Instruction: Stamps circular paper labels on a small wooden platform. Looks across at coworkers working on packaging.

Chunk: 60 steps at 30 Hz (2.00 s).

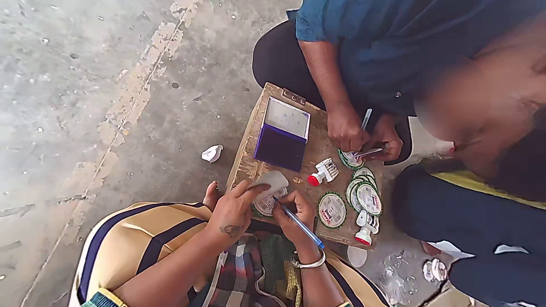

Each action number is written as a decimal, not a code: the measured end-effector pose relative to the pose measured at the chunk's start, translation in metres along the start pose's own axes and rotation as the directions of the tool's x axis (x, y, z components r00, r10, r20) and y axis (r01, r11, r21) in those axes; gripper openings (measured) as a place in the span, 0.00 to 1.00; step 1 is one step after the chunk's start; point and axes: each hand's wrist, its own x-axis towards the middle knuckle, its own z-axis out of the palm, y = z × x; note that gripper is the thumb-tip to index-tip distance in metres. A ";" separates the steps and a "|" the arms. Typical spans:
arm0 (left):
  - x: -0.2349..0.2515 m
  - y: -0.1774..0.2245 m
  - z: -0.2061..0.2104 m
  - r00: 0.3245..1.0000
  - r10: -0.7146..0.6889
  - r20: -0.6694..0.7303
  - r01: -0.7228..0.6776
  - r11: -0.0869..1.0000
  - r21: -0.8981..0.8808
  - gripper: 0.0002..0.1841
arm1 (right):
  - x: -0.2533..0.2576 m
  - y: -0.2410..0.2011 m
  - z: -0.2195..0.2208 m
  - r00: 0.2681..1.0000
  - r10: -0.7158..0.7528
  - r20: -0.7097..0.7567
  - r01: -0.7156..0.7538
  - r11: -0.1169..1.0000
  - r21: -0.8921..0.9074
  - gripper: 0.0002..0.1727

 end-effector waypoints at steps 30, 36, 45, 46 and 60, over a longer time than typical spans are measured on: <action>-0.002 0.006 0.001 0.994 -0.088 0.063 0.084 0.994 0.065 0.28 | 0.000 0.002 0.003 1.000 0.014 0.018 -0.014 0.999 0.035 0.04; -0.002 0.006 0.001 0.996 -0.077 0.044 0.073 0.994 0.081 0.28 | 0.001 0.002 0.006 1.000 0.029 -0.012 -0.028 0.999 0.031 0.05; -0.001 0.007 0.000 0.995 -0.084 0.062 0.079 0.994 0.071 0.28 | 0.002 0.001 0.006 0.998 0.052 -0.024 -0.051 0.998 0.030 0.04; 0.000 0.008 0.000 0.994 -0.084 0.067 0.080 0.995 0.067 0.29 | 0.002 0.001 0.006 0.998 0.055 -0.033 -0.053 0.998 0.035 0.04; 0.000 0.008 0.000 0.993 -0.096 0.072 0.091 0.993 0.074 0.28 | 0.003 0.001 0.010 0.996 0.059 -0.072 -0.060 0.998 -0.013 0.04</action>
